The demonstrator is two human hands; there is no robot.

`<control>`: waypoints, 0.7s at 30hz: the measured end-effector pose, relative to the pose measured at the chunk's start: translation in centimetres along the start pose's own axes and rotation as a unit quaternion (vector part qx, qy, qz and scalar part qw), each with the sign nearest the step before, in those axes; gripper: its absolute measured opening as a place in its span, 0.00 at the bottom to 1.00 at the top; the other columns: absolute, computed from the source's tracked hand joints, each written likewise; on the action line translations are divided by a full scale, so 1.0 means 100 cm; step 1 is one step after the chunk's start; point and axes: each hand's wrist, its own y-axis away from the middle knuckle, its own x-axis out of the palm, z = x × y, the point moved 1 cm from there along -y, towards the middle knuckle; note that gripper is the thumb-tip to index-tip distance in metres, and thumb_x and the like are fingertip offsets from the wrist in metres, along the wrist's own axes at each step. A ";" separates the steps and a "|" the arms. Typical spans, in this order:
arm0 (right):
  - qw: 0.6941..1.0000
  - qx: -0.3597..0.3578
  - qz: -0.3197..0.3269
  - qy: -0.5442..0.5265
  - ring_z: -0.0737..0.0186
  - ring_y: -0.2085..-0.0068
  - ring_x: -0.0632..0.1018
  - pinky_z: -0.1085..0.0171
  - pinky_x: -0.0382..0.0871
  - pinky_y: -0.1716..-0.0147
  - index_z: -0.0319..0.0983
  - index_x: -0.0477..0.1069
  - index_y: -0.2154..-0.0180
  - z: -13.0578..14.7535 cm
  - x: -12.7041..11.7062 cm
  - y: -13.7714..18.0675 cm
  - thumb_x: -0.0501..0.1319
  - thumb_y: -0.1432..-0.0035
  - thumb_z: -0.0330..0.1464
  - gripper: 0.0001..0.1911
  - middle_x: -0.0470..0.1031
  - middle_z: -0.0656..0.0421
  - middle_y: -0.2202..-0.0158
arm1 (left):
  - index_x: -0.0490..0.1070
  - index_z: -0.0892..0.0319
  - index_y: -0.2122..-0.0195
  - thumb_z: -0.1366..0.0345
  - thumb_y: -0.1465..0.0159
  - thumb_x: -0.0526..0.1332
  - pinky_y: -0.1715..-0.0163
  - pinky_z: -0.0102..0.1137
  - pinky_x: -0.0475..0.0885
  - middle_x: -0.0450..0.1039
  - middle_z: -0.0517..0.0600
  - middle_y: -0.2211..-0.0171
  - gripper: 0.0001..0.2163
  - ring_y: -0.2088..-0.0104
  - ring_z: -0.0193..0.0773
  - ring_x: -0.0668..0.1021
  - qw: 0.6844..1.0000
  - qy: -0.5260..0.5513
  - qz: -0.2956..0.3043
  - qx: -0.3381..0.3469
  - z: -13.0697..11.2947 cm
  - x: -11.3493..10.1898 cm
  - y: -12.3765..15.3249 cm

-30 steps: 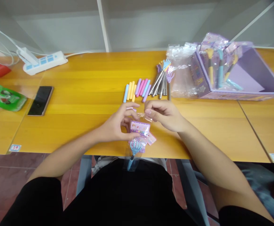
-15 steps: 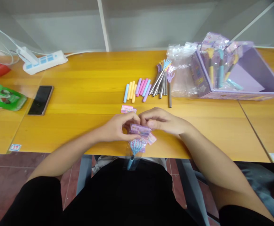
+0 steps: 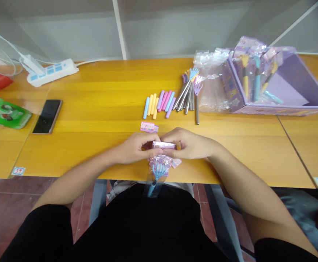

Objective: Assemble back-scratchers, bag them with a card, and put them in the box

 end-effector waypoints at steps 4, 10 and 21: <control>0.998 0.021 0.032 -0.043 0.70 0.75 0.74 0.69 0.68 0.72 0.38 0.74 0.69 0.001 0.001 0.001 0.63 0.26 0.38 0.17 0.77 0.63 0.75 | 0.71 0.57 0.64 0.51 0.28 0.66 0.70 0.29 0.69 0.76 0.46 0.72 0.16 0.71 0.35 0.77 0.996 0.075 0.023 -0.031 0.003 0.001 0.001; 0.994 0.050 0.056 -0.078 0.69 0.75 0.76 0.69 0.70 0.73 0.37 0.78 0.66 -0.001 0.000 0.002 0.65 0.28 0.39 0.15 0.80 0.61 0.73 | 0.75 0.57 0.59 0.53 0.38 0.77 0.69 0.30 0.74 0.81 0.47 0.68 0.17 0.69 0.38 0.82 0.975 0.179 0.085 -0.098 0.003 0.003 0.000; 0.974 0.049 0.132 -0.179 0.69 0.70 0.77 0.70 0.69 0.71 0.36 0.79 0.58 -0.006 -0.001 0.000 0.78 0.43 0.49 0.24 0.81 0.61 0.67 | 0.80 0.59 0.58 0.58 0.42 0.78 0.79 0.28 0.75 0.83 0.50 0.70 0.16 0.79 0.35 0.79 0.970 0.229 -0.001 -0.076 -0.001 -0.009 0.007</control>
